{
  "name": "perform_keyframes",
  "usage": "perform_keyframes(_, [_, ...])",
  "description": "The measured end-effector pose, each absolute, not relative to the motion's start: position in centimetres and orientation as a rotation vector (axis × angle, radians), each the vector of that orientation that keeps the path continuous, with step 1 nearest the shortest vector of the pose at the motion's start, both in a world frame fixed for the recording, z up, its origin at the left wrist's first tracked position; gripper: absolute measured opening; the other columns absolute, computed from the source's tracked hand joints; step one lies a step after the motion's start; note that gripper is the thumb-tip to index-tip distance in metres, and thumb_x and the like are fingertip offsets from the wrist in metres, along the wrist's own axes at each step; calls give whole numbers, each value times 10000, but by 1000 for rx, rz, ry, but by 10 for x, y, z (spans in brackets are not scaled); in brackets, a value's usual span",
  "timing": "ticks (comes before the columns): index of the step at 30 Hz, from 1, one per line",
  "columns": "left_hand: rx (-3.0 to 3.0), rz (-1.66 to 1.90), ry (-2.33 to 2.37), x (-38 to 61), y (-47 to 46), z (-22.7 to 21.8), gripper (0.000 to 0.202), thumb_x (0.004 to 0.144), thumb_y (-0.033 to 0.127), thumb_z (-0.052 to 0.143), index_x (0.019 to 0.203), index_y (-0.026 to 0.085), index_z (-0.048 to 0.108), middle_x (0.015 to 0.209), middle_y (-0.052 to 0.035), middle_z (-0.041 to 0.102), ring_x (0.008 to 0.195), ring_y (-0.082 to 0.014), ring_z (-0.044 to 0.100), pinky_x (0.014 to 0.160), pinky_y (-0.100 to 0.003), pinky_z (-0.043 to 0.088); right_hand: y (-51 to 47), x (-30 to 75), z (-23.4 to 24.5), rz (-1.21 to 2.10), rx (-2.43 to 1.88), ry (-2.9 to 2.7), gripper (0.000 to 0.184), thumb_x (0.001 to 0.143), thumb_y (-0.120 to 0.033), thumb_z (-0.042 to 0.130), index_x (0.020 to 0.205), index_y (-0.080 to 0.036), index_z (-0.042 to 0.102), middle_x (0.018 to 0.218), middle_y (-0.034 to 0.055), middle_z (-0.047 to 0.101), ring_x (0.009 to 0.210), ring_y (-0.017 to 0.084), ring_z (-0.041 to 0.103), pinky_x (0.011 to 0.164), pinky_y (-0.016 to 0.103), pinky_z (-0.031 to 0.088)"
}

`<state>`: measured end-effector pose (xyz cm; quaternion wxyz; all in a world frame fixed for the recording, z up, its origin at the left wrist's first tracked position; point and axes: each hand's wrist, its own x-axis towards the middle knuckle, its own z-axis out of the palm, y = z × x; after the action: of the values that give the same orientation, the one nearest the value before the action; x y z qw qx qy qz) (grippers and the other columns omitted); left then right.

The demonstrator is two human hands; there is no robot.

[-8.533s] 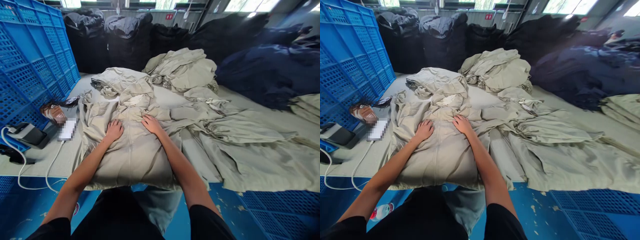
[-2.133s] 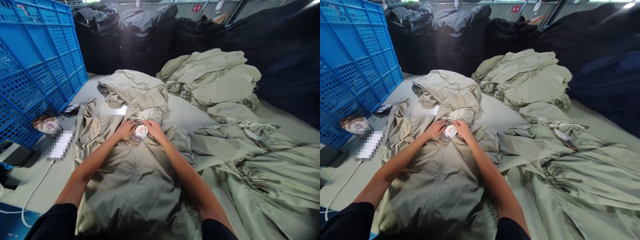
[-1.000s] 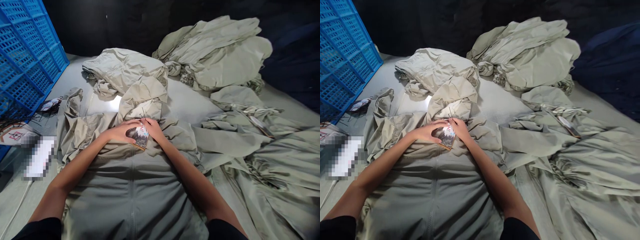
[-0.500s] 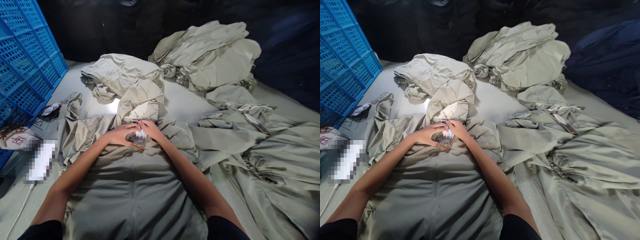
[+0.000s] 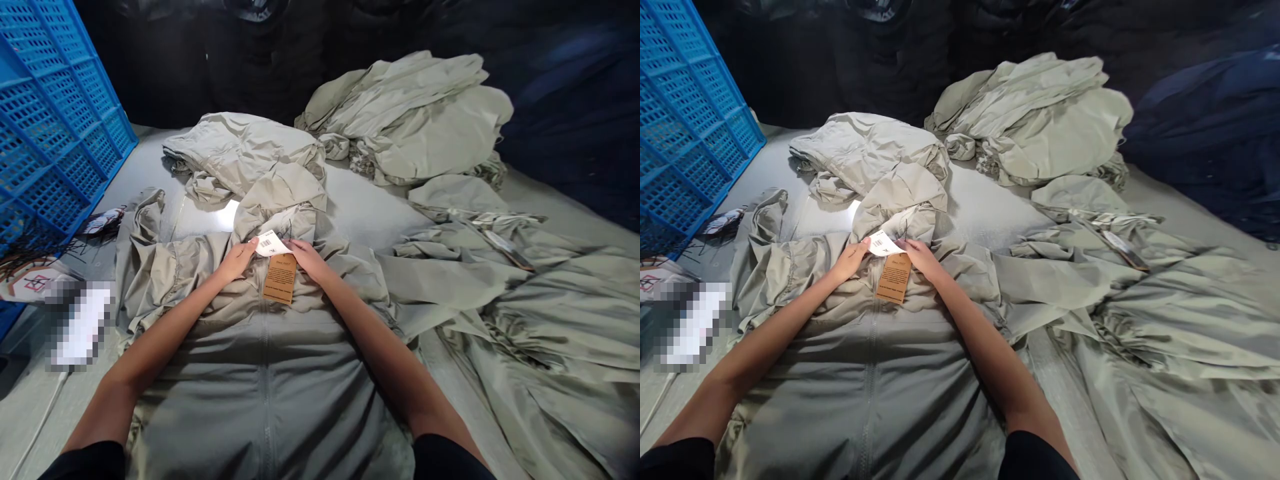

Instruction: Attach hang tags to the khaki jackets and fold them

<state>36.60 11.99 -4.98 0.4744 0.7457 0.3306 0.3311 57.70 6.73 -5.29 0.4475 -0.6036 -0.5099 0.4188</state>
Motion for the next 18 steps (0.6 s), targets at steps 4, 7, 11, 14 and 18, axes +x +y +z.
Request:
perform_keyframes(4, [1839,742,650,362,119,-47,776,953,690,170,686,179,690,831,-68,736,928,-216,668,972,-338,483,62,578,-45,1136,-1435,-1380,383,881,-529,562,1013,-232,765,1015,41,748,939,211,663,826,306,501])
perform_keyframes(7, [1934,797,535,360,119,-47,748,998,583,135,666,190,677,806,-76,720,904,-200,671,973,-346,486,60,580,-44,1130,-1405,-1518,448,900,-547,528,1108,-213,743,1034,53,741,954,218,662,847,321,508])
perform_keyframes(11, [2274,985,628,361,120,-50,363,983,433,422,960,186,687,1067,-98,691,1077,-220,617,1011,-387,462,61,578,-44,701,-1506,-1643,461,943,-506,461,1134,-180,726,984,68,735,909,226,653,842,331,493])
perform_keyframes(14, [2513,905,704,363,123,-57,302,949,305,497,1207,212,623,1287,-106,612,1238,-239,542,1068,-423,416,61,574,-45,461,-1546,-1645,403,944,-464,480,1117,-193,723,1037,72,734,894,222,653,850,328,481])
perform_keyframes(18, [2672,736,709,363,124,-64,316,956,248,470,1231,241,625,1311,-76,614,1243,-231,546,1060,-432,407,62,571,-49,457,-1548,-1586,367,924,-453,509,1089,-200,718,998,58,740,833,206,657,800,310,486])
